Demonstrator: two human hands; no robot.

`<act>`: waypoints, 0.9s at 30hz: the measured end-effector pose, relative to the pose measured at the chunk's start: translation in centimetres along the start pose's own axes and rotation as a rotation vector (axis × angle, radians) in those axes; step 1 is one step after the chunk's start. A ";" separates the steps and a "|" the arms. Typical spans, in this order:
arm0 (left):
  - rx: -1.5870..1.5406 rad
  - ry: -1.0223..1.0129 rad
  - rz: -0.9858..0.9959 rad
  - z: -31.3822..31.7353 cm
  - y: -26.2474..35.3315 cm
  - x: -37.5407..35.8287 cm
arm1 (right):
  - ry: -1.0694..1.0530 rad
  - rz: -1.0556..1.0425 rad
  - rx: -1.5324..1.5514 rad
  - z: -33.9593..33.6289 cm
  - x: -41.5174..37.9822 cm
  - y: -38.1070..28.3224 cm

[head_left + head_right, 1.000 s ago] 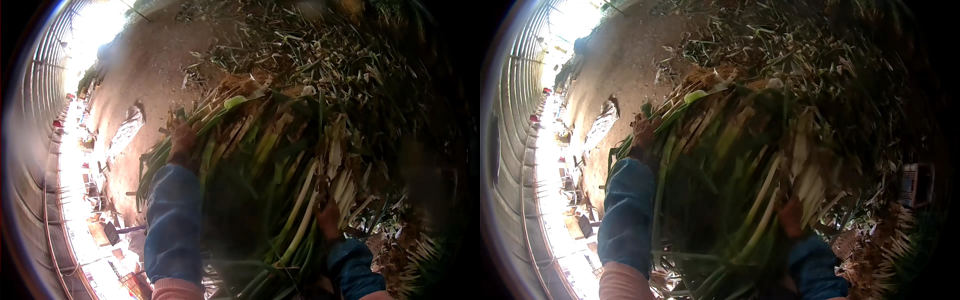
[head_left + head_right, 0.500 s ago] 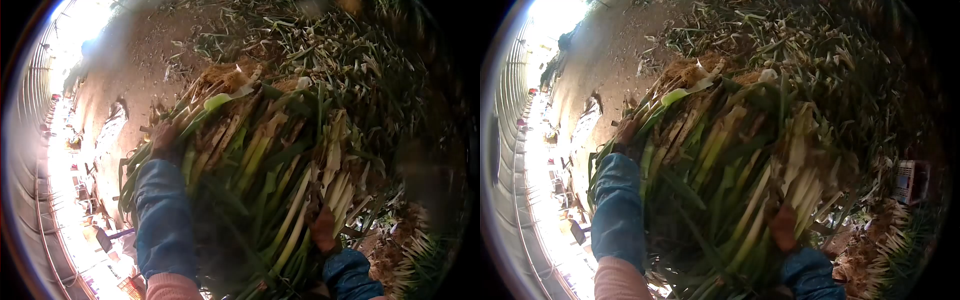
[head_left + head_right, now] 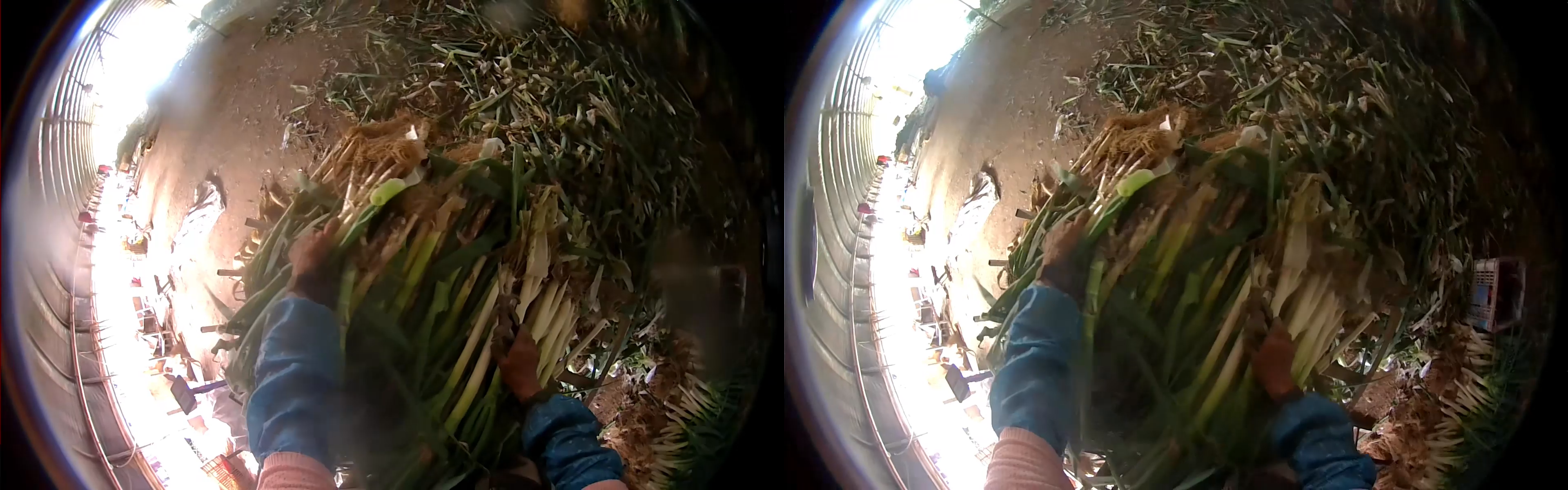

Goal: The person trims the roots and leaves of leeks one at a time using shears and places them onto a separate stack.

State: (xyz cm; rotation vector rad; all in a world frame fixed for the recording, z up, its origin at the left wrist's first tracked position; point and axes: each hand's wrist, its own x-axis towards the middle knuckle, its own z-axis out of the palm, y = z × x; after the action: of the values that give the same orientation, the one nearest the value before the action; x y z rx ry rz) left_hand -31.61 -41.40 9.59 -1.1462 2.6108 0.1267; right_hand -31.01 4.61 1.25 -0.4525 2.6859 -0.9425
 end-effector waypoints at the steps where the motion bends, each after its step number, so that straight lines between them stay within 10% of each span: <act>1: -0.039 0.012 -0.002 -0.4 0.8 -0.9 | 0.024 -0.012 -0.013 0.1 0.1 -0.1; 8: -0.141 -0.126 -0.064 -1.7 9.7 -9.8 | -0.006 0.025 0.042 -0.6 0.1 -0.7; 13: -0.003 -0.254 0.335 -2.7 5.3 -6.0 | -0.082 0.093 -0.012 -0.5 0.5 -0.9; 16: 0.166 0.167 0.366 -6.4 -0.5 0.4 | -0.120 0.130 -0.091 0.9 0.2 0.4; 18: 0.404 0.256 0.320 -9.2 -2.4 1.1 | -0.138 0.163 -0.112 1.5 0.7 0.7; 27: -0.331 0.138 -0.213 -1.6 -10.8 2.9 | -0.075 0.092 -0.126 2.1 0.7 -0.4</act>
State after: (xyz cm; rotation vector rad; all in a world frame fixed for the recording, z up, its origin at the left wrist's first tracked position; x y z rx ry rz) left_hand -25.93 -51.16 10.66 -1.5877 2.6293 0.4636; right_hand -30.85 2.93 -0.19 -0.3785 2.6827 -0.7194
